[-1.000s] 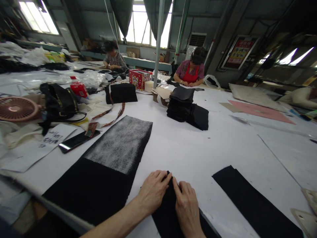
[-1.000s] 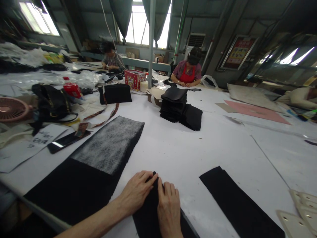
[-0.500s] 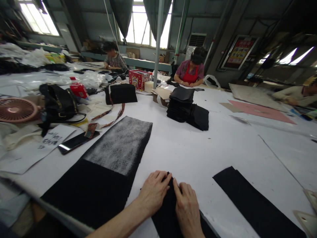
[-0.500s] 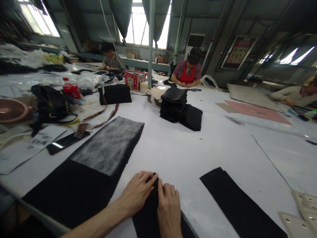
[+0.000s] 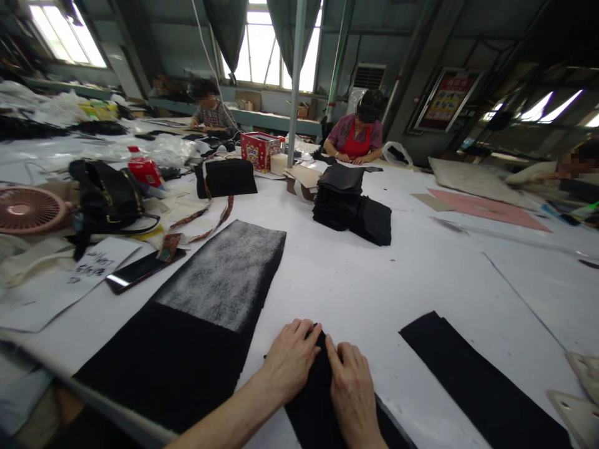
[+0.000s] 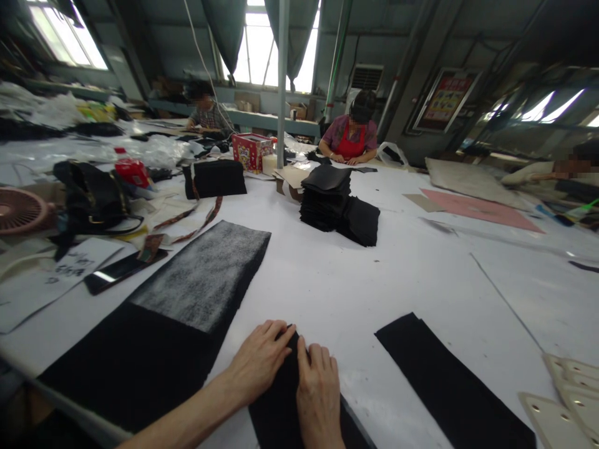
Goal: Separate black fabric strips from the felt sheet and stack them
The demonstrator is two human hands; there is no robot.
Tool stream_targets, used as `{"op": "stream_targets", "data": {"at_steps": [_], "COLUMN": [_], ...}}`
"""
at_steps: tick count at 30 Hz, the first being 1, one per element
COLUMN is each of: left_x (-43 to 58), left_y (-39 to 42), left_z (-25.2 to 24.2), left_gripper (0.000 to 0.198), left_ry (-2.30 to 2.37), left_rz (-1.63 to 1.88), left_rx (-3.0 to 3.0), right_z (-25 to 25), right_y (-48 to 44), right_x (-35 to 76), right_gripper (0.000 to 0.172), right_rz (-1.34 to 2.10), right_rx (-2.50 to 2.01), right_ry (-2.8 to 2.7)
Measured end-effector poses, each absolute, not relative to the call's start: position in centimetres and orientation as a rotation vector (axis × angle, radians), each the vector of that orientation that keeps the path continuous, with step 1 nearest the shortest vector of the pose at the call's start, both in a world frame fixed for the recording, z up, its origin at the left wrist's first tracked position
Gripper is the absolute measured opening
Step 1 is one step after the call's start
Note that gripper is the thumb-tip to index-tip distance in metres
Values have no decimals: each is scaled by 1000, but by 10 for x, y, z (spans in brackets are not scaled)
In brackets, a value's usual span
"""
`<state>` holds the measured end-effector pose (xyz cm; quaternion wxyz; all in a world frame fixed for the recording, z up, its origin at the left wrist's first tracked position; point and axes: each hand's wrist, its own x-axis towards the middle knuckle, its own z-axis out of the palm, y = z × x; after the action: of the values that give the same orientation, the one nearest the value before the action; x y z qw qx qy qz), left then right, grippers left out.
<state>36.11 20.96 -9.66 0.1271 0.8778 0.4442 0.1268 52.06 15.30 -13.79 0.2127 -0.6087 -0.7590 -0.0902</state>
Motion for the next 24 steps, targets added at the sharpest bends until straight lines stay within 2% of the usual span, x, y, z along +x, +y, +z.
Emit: {"op": "stream_targets", "data": {"at_steps": [7,14,24], "left_x": [353,355,352], "left_y": [213,215,216], "left_z": [-86,-87,-88], "left_gripper": [50,41,49], "left_ry": [1204,1029,938], "left_rz": [592,316,214], "left_rx": [2580,2806,2959], "right_z": [-135,-132,-137], "right_y": [152,153,143], "right_x": [518,520,533], "right_gripper": [51,48,42], "right_rz": [-253,-195,-75], "right_rx": [-1737,-1721,-1591], "right_ry": [-2095,-2046,-1965]}}
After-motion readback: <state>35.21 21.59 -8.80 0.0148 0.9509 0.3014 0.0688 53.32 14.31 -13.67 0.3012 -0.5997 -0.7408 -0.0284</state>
